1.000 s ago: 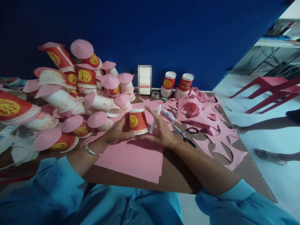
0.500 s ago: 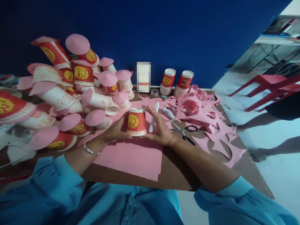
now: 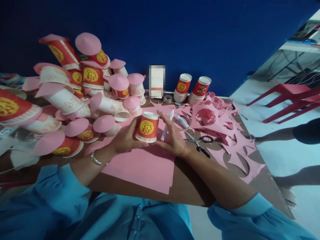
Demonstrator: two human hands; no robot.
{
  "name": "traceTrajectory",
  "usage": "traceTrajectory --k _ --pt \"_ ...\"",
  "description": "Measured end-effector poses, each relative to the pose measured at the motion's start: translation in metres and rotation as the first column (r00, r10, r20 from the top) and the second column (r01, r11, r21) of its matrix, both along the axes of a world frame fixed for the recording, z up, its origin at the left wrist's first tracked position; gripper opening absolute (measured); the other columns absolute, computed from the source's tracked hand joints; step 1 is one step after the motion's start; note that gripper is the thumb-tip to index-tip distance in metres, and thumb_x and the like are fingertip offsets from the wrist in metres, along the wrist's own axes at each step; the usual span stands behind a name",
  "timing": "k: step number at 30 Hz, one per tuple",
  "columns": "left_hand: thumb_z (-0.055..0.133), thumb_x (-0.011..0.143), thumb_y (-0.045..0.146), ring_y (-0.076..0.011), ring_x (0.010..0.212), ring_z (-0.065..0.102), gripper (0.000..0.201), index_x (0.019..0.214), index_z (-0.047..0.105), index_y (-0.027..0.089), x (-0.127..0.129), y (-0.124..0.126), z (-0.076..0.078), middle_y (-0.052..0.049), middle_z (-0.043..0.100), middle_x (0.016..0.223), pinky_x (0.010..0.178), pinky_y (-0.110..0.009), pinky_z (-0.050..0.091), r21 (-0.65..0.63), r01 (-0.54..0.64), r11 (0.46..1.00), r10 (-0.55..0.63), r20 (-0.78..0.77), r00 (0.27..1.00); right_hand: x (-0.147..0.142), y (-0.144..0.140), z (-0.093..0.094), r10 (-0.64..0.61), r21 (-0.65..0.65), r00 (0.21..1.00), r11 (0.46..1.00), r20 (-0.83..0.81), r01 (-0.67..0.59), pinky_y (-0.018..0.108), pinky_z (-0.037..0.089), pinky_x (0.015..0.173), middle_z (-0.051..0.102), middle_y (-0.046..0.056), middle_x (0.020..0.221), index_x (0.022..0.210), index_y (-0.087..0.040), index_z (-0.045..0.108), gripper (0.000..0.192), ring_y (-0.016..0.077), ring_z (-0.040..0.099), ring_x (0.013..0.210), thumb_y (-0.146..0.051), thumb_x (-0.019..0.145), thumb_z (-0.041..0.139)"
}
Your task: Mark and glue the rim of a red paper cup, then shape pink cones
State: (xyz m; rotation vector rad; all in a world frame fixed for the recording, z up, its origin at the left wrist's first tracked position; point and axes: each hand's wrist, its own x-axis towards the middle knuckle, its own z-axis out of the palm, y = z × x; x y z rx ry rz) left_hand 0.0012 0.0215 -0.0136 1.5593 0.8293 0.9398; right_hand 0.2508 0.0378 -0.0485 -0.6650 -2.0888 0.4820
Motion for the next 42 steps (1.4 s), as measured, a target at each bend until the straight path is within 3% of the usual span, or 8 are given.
traceTrajectory --k 7,14,20,27,33,37,42 --pt "0.097 0.071 0.047 -0.0408 0.141 0.061 0.095 0.146 0.045 0.024 0.007 -0.001 -0.005 -0.019 0.057 0.154 0.115 -0.058 0.056 0.175 -0.152 0.973 0.164 -0.058 0.985 -0.002 -0.001 0.0 -0.043 0.011 0.999 0.999 0.023 0.042 0.069 0.053 0.121 0.033 0.016 0.179 0.174 -0.036 0.013 0.105 0.0412 0.045 0.16 -0.049 0.095 0.082" --pt "0.097 0.072 0.049 -0.0389 0.139 0.06 0.092 0.145 0.046 0.023 0.007 0.0 -0.01 -0.019 0.056 0.152 0.115 -0.056 0.054 0.265 -0.176 0.948 0.203 -0.078 0.976 -0.005 0.0 -0.002 -0.046 0.029 0.999 0.999 -0.008 0.046 0.065 0.06 0.114 0.039 0.016 0.176 0.174 -0.038 0.014 0.103 0.0399 0.05 0.156 -0.054 0.096 0.079" --pt "0.095 0.075 0.046 -0.0406 0.142 0.059 0.089 0.148 0.047 0.024 0.007 -0.002 -0.001 -0.018 0.058 0.154 0.115 -0.059 0.054 0.12 -0.122 0.985 0.129 -0.058 0.99 -0.003 0.001 -0.002 -0.015 0.01 1.0 1.0 -0.026 0.015 0.064 0.058 0.116 0.037 0.015 0.178 0.174 -0.039 0.011 0.108 0.0403 0.047 0.159 -0.054 0.093 0.082" --pt "0.091 0.081 0.042 -0.0413 0.146 0.059 0.084 0.151 0.047 0.026 -0.001 0.002 -0.005 -0.019 0.059 0.158 0.114 -0.057 0.056 -0.121 0.114 0.986 -0.095 0.151 0.984 -0.002 0.001 0.001 0.023 -0.025 0.998 0.999 -0.055 -0.025 0.062 0.055 0.121 0.033 0.014 0.18 0.174 -0.04 0.007 0.109 0.0376 0.052 0.156 -0.058 0.095 0.079" --pt "0.094 0.078 0.04 -0.0421 0.15 0.056 0.086 0.151 0.05 0.027 -0.001 0.004 -0.009 -0.018 0.056 0.163 0.118 -0.058 0.053 -0.146 0.175 0.974 -0.141 0.218 0.966 -0.001 0.002 -0.002 -0.031 0.025 0.999 0.999 -0.014 0.031 0.064 0.056 0.118 0.043 0.017 0.173 0.174 -0.039 0.006 0.116 0.0403 0.053 0.154 -0.056 0.09 0.085" --pt "0.099 0.07 0.038 -0.0445 0.149 0.057 0.092 0.148 0.051 0.026 0.001 0.004 -0.009 -0.02 0.058 0.161 0.117 -0.061 0.053 -0.135 0.131 0.982 -0.108 0.171 0.979 -0.003 0.0 -0.001 -0.069 0.066 0.997 0.996 0.028 0.067 0.067 0.054 0.12 0.046 0.018 0.171 0.174 -0.036 0.013 0.114 0.0412 0.057 0.149 -0.055 0.089 0.086" --pt "0.097 0.074 0.037 -0.0425 0.142 0.064 0.086 0.146 0.051 0.025 0.0 0.003 -0.007 -0.02 0.06 0.159 0.113 -0.059 0.057 -0.087 0.083 0.993 -0.074 0.101 0.992 -0.004 -0.001 -0.003 -0.051 0.069 0.999 0.996 0.006 0.05 0.067 0.054 0.12 0.045 0.019 0.173 0.174 -0.034 0.016 0.108 0.0404 0.054 0.153 -0.054 0.092 0.083"
